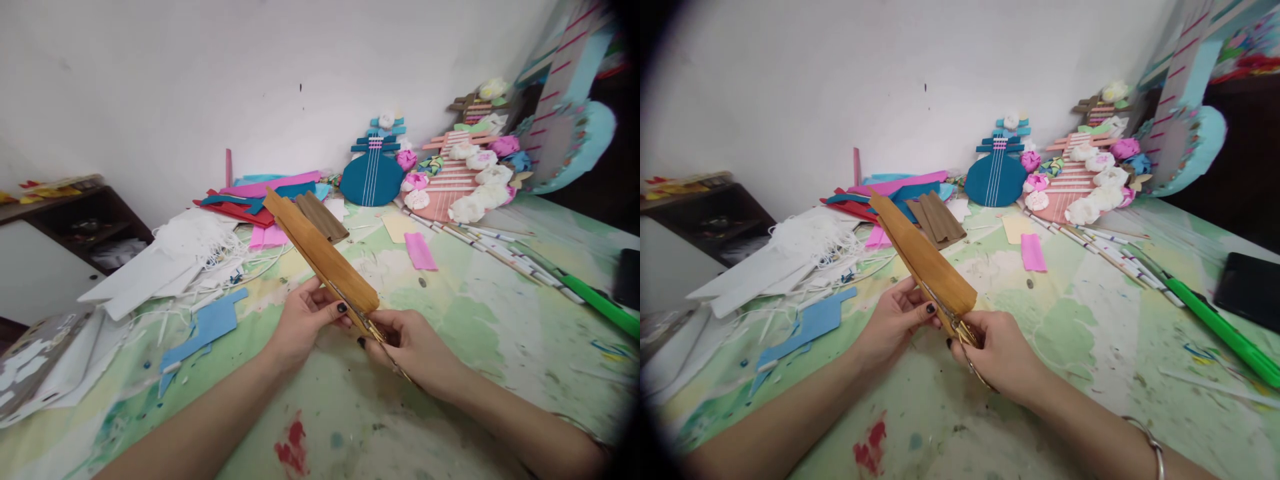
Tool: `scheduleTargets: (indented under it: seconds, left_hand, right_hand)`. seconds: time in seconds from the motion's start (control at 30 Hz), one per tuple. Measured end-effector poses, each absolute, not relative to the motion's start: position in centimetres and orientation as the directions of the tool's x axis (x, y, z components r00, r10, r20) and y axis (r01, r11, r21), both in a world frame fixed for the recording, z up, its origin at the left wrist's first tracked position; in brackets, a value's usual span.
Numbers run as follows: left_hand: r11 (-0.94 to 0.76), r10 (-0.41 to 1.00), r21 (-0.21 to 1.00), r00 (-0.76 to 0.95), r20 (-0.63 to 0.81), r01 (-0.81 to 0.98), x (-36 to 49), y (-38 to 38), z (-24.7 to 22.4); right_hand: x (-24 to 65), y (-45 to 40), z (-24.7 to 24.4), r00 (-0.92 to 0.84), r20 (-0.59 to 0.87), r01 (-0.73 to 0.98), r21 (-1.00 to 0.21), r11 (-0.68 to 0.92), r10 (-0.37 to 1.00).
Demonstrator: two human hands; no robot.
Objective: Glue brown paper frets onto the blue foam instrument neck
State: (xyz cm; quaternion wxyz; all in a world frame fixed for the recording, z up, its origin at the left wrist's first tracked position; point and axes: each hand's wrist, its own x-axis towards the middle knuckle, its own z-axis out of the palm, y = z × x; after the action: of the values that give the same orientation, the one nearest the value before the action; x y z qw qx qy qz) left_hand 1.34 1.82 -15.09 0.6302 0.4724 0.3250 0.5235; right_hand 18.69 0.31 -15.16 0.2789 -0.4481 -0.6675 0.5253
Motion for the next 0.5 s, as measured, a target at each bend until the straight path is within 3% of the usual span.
scheduleTargets:
  seconds: [0.5]
  left_hand:
    - [-0.072,0.965,0.944,0.218,0.148,-0.323,0.9,2.03,-14.48]
  right_hand:
    - [19.24,0.38,-15.44,-0.487,-0.013,0.249,-0.96,0.125,0.873]
